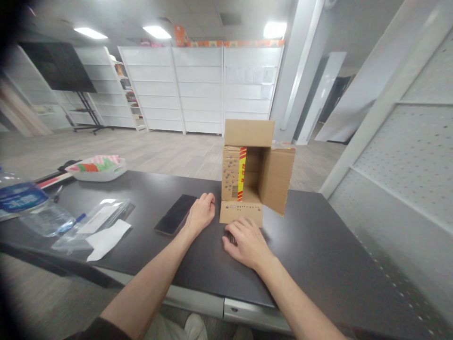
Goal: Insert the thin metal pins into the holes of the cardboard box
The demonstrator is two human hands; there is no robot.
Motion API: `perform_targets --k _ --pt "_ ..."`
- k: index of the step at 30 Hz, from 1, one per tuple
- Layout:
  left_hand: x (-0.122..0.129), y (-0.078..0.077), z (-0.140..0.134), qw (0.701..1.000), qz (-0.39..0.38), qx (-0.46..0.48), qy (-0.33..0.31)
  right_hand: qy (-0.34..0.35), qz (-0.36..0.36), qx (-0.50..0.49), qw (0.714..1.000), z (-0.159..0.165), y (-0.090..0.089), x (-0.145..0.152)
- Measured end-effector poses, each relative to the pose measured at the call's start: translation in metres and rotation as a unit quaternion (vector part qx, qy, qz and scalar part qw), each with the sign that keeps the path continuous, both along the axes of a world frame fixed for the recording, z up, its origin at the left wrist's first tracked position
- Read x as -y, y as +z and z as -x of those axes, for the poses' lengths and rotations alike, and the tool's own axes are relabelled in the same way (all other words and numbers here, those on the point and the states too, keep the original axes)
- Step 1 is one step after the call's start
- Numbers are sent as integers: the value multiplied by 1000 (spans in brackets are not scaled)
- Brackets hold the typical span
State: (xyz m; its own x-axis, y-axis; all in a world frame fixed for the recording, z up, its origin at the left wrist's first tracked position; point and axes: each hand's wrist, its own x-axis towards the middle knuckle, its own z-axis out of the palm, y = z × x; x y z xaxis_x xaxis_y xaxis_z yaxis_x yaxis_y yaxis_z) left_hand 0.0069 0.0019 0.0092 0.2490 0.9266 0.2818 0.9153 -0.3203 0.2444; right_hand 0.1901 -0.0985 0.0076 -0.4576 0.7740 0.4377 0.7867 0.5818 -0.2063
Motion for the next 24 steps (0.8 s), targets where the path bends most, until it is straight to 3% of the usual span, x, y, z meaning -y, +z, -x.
perform_targets --k 13,24 --pt "0 0 0 1000 -4 -5 -2 -5 -44 -15 999 -3 -2 -3" --pt "0 1 0 1000 -5 0 -3 -69 -60 -185 978 -14 -2 -17"
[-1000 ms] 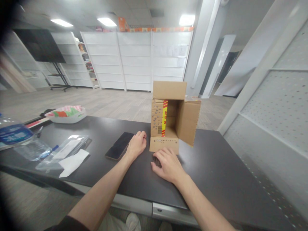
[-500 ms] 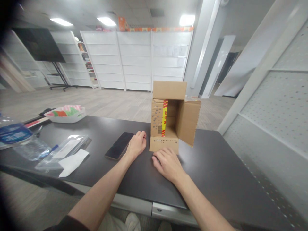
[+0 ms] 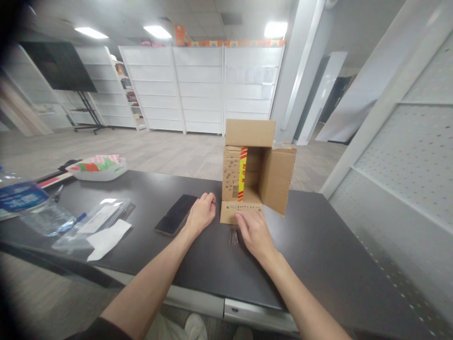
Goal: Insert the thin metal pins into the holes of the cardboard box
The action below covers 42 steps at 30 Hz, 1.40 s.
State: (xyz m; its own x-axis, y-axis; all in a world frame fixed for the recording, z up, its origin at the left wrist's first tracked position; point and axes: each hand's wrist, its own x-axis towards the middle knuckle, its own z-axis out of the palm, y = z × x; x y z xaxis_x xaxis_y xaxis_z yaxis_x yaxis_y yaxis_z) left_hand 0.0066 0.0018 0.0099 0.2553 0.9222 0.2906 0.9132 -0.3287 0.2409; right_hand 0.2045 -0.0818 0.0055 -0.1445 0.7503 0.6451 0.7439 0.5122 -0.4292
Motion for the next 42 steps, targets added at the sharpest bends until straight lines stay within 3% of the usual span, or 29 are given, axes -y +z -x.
perform_targets --k 7,17,42 --pt "-1 -2 0 1000 -3 2 -2 -45 -6 -47 998 -7 3 -17" --pt "-1 0 0 1000 2 4 -3 -53 -26 -69 996 -2 -1 -29" --pt "-2 -1 0 1000 -6 -5 2 -74 -65 52 994 -7 -13 -34"
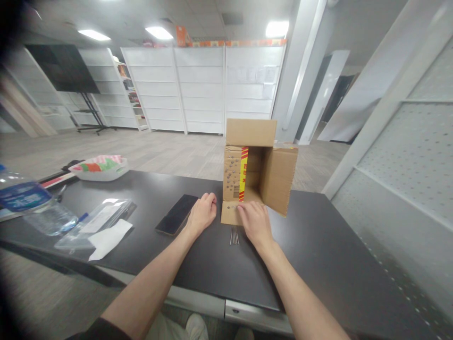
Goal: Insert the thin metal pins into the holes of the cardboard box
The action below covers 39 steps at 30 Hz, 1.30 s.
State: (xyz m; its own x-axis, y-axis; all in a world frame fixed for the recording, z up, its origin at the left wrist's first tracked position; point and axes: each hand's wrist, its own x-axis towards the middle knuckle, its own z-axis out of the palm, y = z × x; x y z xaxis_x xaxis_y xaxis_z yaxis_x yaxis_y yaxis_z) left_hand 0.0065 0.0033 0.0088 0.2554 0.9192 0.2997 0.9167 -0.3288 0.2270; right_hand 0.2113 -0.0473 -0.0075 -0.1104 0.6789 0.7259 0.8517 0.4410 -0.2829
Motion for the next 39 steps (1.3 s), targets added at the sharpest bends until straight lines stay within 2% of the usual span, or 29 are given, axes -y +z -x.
perform_targets --k 27,35,39 --pt "0 -1 0 1000 -4 -1 -1 -30 19 48 998 2 -1 3" --pt "1 0 -1 1000 6 7 -2 -1 30 18 999 2 6 11" --pt "1 2 -1 1000 7 5 -2 47 60 14 997 3 12 20"
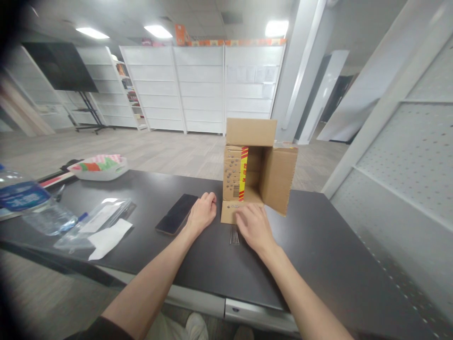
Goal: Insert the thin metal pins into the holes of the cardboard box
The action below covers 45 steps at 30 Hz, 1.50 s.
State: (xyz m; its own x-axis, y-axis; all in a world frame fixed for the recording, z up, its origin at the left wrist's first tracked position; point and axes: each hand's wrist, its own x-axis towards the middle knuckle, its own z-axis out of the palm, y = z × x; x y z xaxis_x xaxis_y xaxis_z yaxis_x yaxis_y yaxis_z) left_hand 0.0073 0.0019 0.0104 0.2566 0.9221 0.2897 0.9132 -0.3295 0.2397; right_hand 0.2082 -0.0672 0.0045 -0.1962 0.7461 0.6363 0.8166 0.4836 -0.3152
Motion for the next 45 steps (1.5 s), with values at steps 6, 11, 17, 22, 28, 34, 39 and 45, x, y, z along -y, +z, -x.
perform_targets --k 6,11,17,22,28,34,39,45 --pt "0 0 1 1000 0 -2 2 77 83 36 993 3 13 20" --pt "0 1 0 1000 9 1 3 108 117 72 985 2 17 33" --pt "-1 -2 1 1000 -2 -2 0 123 123 75 982 0 12 39" --pt "-1 -1 0 1000 -5 -2 -2 123 129 66 982 0 9 40" --pt "0 0 0 1000 5 2 3 121 131 65 982 1 8 41" --pt "0 1 0 1000 11 8 0 122 129 68 982 1 7 41" --pt "0 1 -1 1000 7 7 -2 122 132 78 981 2 8 40" --pt "1 3 0 1000 6 1 -3 127 129 86 980 2 9 40"
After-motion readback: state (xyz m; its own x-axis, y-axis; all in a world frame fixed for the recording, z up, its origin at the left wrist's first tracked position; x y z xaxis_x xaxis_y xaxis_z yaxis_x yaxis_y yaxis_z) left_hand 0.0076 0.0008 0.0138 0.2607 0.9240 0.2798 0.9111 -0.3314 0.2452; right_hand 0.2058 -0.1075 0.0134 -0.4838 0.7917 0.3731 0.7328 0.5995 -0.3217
